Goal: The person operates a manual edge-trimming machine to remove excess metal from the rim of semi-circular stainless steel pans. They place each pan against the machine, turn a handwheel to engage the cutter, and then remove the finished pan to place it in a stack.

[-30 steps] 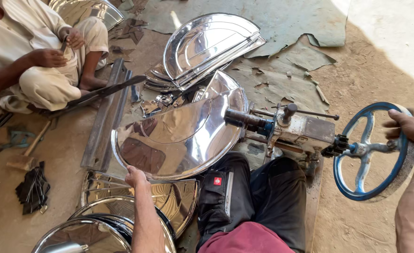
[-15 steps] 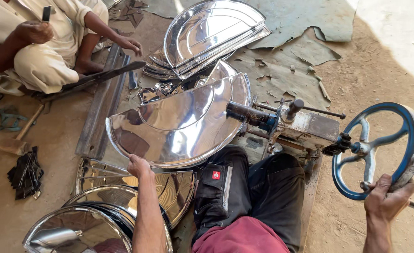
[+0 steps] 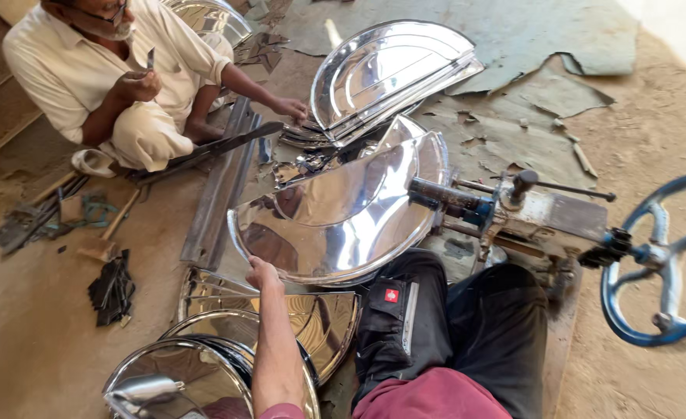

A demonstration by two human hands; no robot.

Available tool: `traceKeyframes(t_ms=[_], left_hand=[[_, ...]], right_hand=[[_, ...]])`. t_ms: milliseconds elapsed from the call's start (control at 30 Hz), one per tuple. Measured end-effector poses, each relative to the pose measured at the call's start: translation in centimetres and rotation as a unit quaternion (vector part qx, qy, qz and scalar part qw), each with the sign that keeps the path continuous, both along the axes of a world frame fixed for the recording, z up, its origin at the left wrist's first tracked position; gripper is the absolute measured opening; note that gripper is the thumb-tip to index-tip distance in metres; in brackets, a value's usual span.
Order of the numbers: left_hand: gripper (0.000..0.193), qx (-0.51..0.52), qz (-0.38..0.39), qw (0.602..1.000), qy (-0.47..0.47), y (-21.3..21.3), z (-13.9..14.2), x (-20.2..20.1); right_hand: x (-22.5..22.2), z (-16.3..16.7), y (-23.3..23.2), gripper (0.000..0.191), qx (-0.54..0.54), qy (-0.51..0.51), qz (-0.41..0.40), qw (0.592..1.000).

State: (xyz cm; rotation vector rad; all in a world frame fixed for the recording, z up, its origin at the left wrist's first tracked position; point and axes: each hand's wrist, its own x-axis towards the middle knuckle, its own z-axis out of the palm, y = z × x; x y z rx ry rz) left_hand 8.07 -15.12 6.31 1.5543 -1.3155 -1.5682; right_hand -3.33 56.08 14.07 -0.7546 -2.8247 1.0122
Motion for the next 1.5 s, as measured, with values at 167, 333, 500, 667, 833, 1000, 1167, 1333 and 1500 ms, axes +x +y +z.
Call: traceKeyframes(t_ms=[167,333,500,667,833,1000,1167,1333,1500], left_hand=[[0.062,-0.084,-0.023,0.996,0.003,0.3,-0.4,0.4],[0.063,-0.084,-0.027,0.996,0.027,1.3,-1.7,-0.4],[0.062,-0.009,-0.007,1.000,-0.010,2.9,-3.4,-0.4],[0.054,0.070,0.011,0.994,0.079,2.7,-3.5,-0.1],[0.052,0.050,0.019,0.995,0.082,2.0,-1.6,-0.3],[0.060,0.078,0.018,0.996,0.025,4.3,-2.1,1.4],[0.062,-0.101,0.014,0.995,0.010,6.0,-4.4,2.1],[0.060,-0.076,0.010,0.997,0.024,6.0,-5.6,1.6],[0.046,0.025,0.010,0.993,0.118,5.8,-5.4,2.1]], right_hand=[[3.4,-1.2,2.3,0.033,0.016,0.130,0.013,0.991],[15.5,-8.8,0.0,0.029,0.096,0.320,-0.052,0.941],[15.6,-6.8,1.4,0.041,0.070,0.198,-0.031,0.977],[2.5,-2.3,4.9,0.039,0.034,0.119,0.031,0.992],[-1.7,-0.1,3.3,0.036,-0.028,0.013,-0.014,0.999],[2.9,-0.9,2.5,0.034,-0.034,0.109,0.011,0.993],[15.9,-7.1,-1.4,0.030,-0.044,0.347,-0.005,0.937],[18.0,-9.3,-1.2,0.036,-0.077,0.214,-0.050,0.972],[6.8,-5.2,5.0,0.040,0.040,0.238,0.114,0.964]])
